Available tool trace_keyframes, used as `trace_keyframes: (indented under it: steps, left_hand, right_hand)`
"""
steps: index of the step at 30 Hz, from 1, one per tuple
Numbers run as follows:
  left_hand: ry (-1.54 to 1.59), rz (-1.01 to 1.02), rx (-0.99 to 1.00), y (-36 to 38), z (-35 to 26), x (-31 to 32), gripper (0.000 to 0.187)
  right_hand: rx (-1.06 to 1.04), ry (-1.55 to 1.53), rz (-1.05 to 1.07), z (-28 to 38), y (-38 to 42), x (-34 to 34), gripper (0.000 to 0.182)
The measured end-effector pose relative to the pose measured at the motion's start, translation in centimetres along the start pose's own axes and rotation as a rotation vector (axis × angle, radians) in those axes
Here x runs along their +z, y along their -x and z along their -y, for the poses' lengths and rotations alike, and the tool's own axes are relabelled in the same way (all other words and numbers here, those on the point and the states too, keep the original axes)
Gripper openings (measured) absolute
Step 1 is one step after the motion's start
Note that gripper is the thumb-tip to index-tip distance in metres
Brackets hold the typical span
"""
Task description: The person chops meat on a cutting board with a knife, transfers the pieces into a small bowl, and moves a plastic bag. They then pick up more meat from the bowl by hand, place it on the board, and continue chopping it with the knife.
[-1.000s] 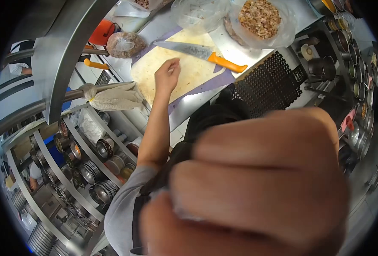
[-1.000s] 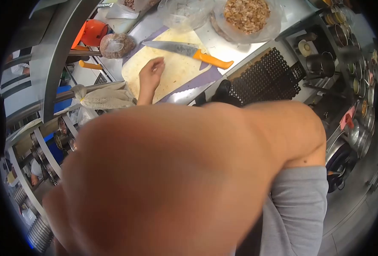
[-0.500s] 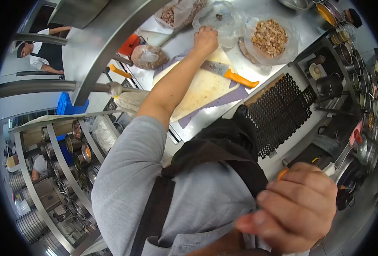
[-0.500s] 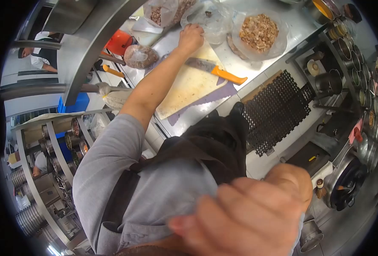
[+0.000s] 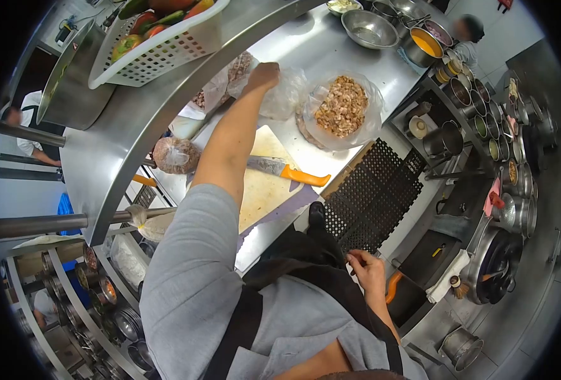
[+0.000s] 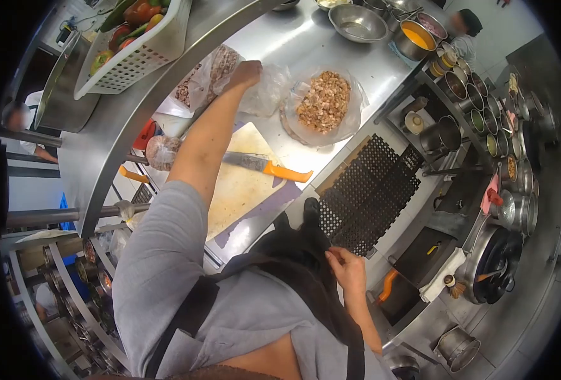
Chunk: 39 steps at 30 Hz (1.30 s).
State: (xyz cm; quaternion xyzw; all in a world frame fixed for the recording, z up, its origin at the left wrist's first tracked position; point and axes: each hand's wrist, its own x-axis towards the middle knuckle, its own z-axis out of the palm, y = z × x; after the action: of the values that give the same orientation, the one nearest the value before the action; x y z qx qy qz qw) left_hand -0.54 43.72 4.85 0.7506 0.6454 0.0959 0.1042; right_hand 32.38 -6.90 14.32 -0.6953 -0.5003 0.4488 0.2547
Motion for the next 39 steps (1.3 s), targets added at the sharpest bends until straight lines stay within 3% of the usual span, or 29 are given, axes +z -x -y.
trace_keyframes:
  steps: [1,2,4,7,10,11,13,14,17,18,20,23,24,26,27,28,30,31,32,34,36,38,39]
  left_hand:
    - [0.054,-0.177,0.007,2.0,-1.1,-2.1,0.026]
    - [0.046,-0.176,-0.007,3.4,-1.7,-4.0,0.026]
    - [0.301,-0.509,-0.015,6.4,-1.7,-7.4,0.022]
    - [0.733,-0.512,-0.108,14.0,-1.9,-12.3,0.027]
    - [0.856,-0.643,-0.204,23.9,-4.2,-15.5,0.028]
    - [0.891,-0.660,-0.189,26.9,-4.5,-16.3,0.031]
    - [0.985,-0.715,-0.168,33.0,-5.8,-17.1,0.038]
    - [1.041,-0.759,-0.154,35.7,-6.8,-17.3,0.041]
    - [1.012,-0.659,-0.298,42.9,-9.8,-17.6,0.046]
    - [1.004,-0.685,-0.316,45.1,-10.2,-17.5,0.046]
    - [0.949,-0.521,-0.275,49.4,-10.3,-17.2,0.048]
    - [1.050,-0.486,-0.325,56.4,-9.2,-16.5,0.050]
    - [1.042,-0.525,-0.346,58.5,-8.5,-16.7,0.050]
    - [0.987,-0.596,-0.405,63.1,-6.9,-17.0,0.051]
    - [0.753,-0.577,-0.465,65.7,-5.4,-17.3,0.055]
    - [0.742,-0.591,-0.490,68.4,-4.2,-17.6,0.055]
    - [0.599,-0.389,-0.650,72.9,-1.4,-18.6,0.061]
    - [0.530,-0.471,-0.550,74.8,0.2,-17.9,0.053]
    - [0.537,-0.526,-0.578,76.7,2.2,-16.8,0.053]
    - [0.551,-0.285,-0.612,80.2,6.1,-14.9,0.038]
    - [0.554,-0.387,-0.721,83.0,7.6,-14.4,0.033]
    - [0.542,-0.462,-0.804,85.8,9.8,-14.6,0.028]
    - [0.484,-0.540,-0.853,87.2,10.7,-14.2,0.027]
  right_hand:
    - [0.005,-0.012,-0.025,-0.4,-0.6,-0.6,0.017]
    - [0.010,-0.026,-0.045,-1.0,-1.3,-1.1,0.017]
    - [-0.048,-0.001,-0.047,-2.6,-3.4,-2.0,0.018]
    - [-0.053,-0.040,0.045,-1.2,-7.0,-3.4,0.019]
    - [-0.268,0.063,0.193,1.6,-11.0,-3.6,0.025]
    - [-0.465,0.087,0.214,1.5,-12.9,-2.9,0.030]
    - [-0.743,0.123,0.230,4.6,-15.6,-1.3,0.049]
    - [-0.750,0.136,0.288,7.1,-16.0,-0.2,0.057]
    - [-0.908,0.191,0.512,13.9,-15.1,4.7,0.074]
    - [-0.927,0.195,0.537,14.5,-13.9,6.9,0.074]
    - [-1.257,0.253,0.662,15.0,-11.6,11.9,0.073]
    - [-1.381,0.290,0.836,15.1,-5.7,17.8,0.059]
    - [-1.411,0.292,0.868,14.7,-4.1,19.9,0.059]
    - [-1.400,0.015,0.910,13.9,-0.6,24.3,0.041]
    - [-1.370,0.052,0.963,14.2,1.0,25.6,0.031]
    - [-1.379,0.043,0.991,13.8,2.8,27.4,0.031]
    - [-1.457,0.153,0.957,14.2,6.0,31.3,0.033]
    - [-1.442,0.126,0.986,14.6,8.0,32.8,0.033]
    - [-1.483,0.153,1.025,14.8,9.7,34.5,0.033]
    - [-1.491,0.234,1.055,15.2,12.4,37.8,0.034]
    - [-1.505,0.324,1.112,16.3,14.1,39.5,0.035]
    - [-1.197,0.254,1.202,17.2,14.9,40.1,0.038]
    - [-1.207,0.254,1.210,17.2,14.8,40.8,0.038]
